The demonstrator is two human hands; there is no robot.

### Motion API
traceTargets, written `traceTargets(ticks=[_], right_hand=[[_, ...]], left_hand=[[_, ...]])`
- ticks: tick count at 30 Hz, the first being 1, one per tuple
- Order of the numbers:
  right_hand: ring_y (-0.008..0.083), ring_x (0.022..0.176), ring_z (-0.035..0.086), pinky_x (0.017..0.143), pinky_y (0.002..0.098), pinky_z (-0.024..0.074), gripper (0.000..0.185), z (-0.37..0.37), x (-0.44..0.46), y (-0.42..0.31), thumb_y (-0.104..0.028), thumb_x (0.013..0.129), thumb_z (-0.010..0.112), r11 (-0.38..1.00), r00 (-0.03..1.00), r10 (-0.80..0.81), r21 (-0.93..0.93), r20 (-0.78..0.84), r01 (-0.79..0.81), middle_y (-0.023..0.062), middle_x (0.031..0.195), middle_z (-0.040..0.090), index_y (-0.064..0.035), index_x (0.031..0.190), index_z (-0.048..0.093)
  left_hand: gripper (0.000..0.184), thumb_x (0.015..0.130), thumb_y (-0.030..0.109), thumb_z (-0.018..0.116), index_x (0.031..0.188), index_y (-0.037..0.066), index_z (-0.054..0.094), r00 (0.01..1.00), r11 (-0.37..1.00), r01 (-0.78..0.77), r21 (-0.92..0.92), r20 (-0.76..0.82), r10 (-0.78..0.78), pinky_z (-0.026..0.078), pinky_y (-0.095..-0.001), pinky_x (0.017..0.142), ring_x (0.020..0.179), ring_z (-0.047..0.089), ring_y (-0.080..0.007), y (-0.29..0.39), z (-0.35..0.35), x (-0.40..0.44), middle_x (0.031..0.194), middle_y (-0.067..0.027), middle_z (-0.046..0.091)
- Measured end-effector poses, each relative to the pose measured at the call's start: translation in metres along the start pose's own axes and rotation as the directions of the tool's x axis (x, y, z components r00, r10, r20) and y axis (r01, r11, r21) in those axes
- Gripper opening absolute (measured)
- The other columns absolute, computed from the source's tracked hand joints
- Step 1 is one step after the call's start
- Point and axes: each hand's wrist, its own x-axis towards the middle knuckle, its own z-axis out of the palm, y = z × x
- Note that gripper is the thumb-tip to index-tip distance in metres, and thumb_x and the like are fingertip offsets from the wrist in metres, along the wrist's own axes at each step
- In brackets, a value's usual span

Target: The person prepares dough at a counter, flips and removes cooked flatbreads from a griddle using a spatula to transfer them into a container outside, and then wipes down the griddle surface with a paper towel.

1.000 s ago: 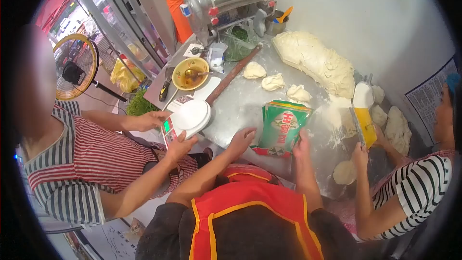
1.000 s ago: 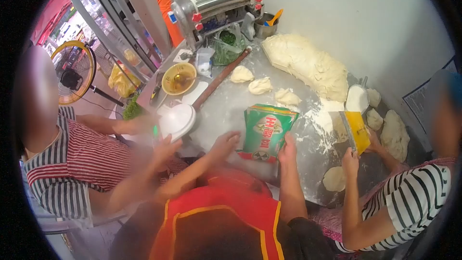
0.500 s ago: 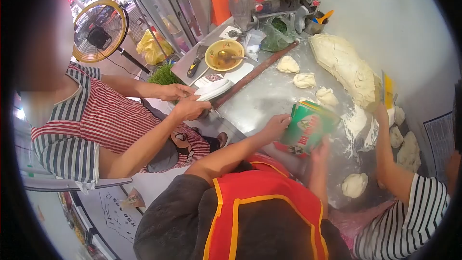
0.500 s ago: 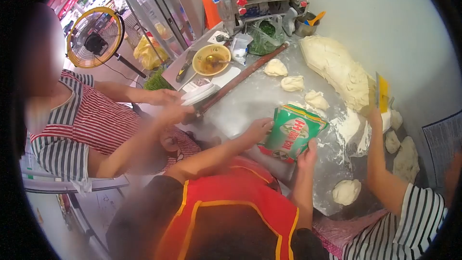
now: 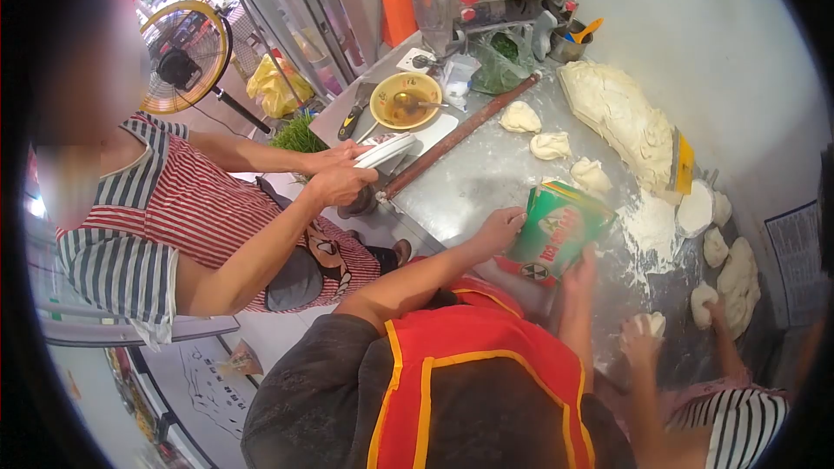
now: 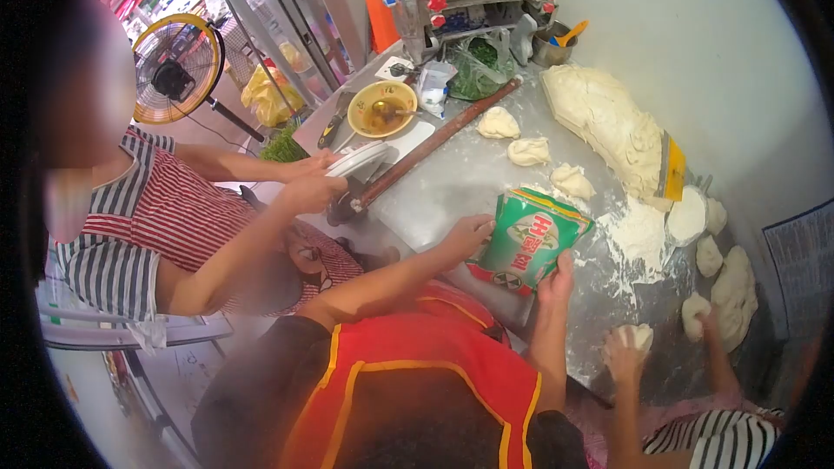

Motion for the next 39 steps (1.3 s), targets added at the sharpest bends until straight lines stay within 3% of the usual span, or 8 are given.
traceTargets(ticks=[5,8,17,23,26,32,35,39], right_hand=[[0.0238,0.107,0.052,0.093,0.0384,0.0408,0.038,0.006,-0.004,-0.003,-0.021,0.087,0.054,1.000,1.000,0.001,0.022,-0.015,-0.001,0.0097,0.118,0.054,-0.0025,0.120,0.048],[0.0236,0.107,0.052,0.094,0.0383,0.0402,0.037,0.013,-0.010,-0.007,-0.020,0.087,0.054,1.000,1.000,0.012,0.003,-0.019,-0.012,0.0094,0.118,0.054,-0.0029,0.119,0.048],[0.0238,0.106,0.052,0.093,0.0382,0.0402,0.036,0.015,-0.013,-0.006,-0.019,0.087,0.054,0.999,0.966,0.016,-0.034,-0.256,-0.026,0.0095,0.117,0.055,-0.0029,0.118,0.048],[0.0229,0.106,0.052,0.092,0.0385,0.0411,0.033,0.024,-0.017,-0.012,-0.017,0.089,0.051,0.998,0.971,0.057,0.004,-0.234,-0.057,0.0104,0.115,0.055,-0.0012,0.117,0.048],[0.0225,0.105,0.053,0.091,0.0381,0.0416,0.032,0.020,-0.016,-0.012,-0.016,0.089,0.050,0.999,0.967,0.040,-0.017,-0.251,-0.046,0.0106,0.114,0.055,-0.0007,0.117,0.048],[0.0208,0.102,0.055,0.089,0.0350,0.0431,0.033,0.006,-0.012,-0.009,-0.018,0.089,0.053,0.998,0.991,-0.050,-0.047,-0.126,0.044,0.0098,0.113,0.056,-0.0012,0.116,0.049],[0.0200,0.106,0.046,0.086,0.0386,0.0399,0.036,-0.001,-0.009,-0.014,-0.023,0.090,0.051,0.996,0.987,0.093,0.013,-0.131,-0.092,0.0046,0.119,0.048,-0.0107,0.123,0.044],[0.0205,0.103,0.051,0.088,0.0368,0.0422,0.032,0.020,-0.019,-0.023,-0.018,0.089,0.052,0.999,0.996,-0.005,-0.043,-0.085,0.001,0.0064,0.114,0.052,-0.0057,0.118,0.046]], left_hand=[[0.026,0.089,0.018,0.044,0.095,-0.002,0.061,0.999,0.999,0.046,-0.024,-0.009,-0.046,0.044,-0.0291,0.065,0.069,0.054,-0.0140,0.002,0.002,-0.001,0.075,-0.0082,0.059],[0.027,0.090,0.019,0.044,0.097,-0.002,0.060,0.998,0.998,-0.056,0.036,0.008,0.055,0.044,-0.0290,0.066,0.070,0.054,-0.0142,-0.015,0.000,0.006,0.076,-0.0085,0.059],[0.026,0.090,0.019,0.047,0.102,0.000,0.059,0.999,1.000,-0.003,0.030,-0.036,0.004,0.043,-0.0264,0.064,0.068,0.052,-0.0108,0.011,0.001,0.000,0.076,-0.0055,0.059],[0.023,0.089,0.016,0.051,0.102,-0.002,0.060,0.999,0.994,-0.014,-0.109,-0.054,0.008,0.042,-0.0223,0.062,0.068,0.051,-0.0065,0.019,0.003,0.003,0.077,-0.0005,0.059],[0.031,0.090,0.020,0.051,0.111,-0.002,0.057,0.999,0.993,0.043,-0.110,0.029,-0.040,0.045,-0.0280,0.078,0.086,0.057,-0.0134,0.013,-0.003,0.010,0.097,-0.0070,0.062],[0.021,0.089,0.015,0.052,0.100,-0.001,0.061,1.000,0.981,-0.008,-0.196,-0.023,0.004,0.042,-0.0205,0.063,0.070,0.051,-0.0057,0.022,0.001,0.006,0.079,-0.0004,0.060],[0.021,0.089,0.016,0.052,0.098,0.000,0.061,0.999,0.997,-0.032,-0.065,-0.005,0.032,0.042,-0.0210,0.062,0.070,0.053,-0.0062,0.020,-0.003,0.008,0.079,-0.0008,0.060],[0.020,0.089,0.017,0.052,0.097,0.001,0.061,0.999,0.999,-0.050,0.000,-0.020,0.050,0.042,-0.0221,0.061,0.069,0.053,-0.0068,0.026,-0.001,0.003,0.078,-0.0015,0.061]])
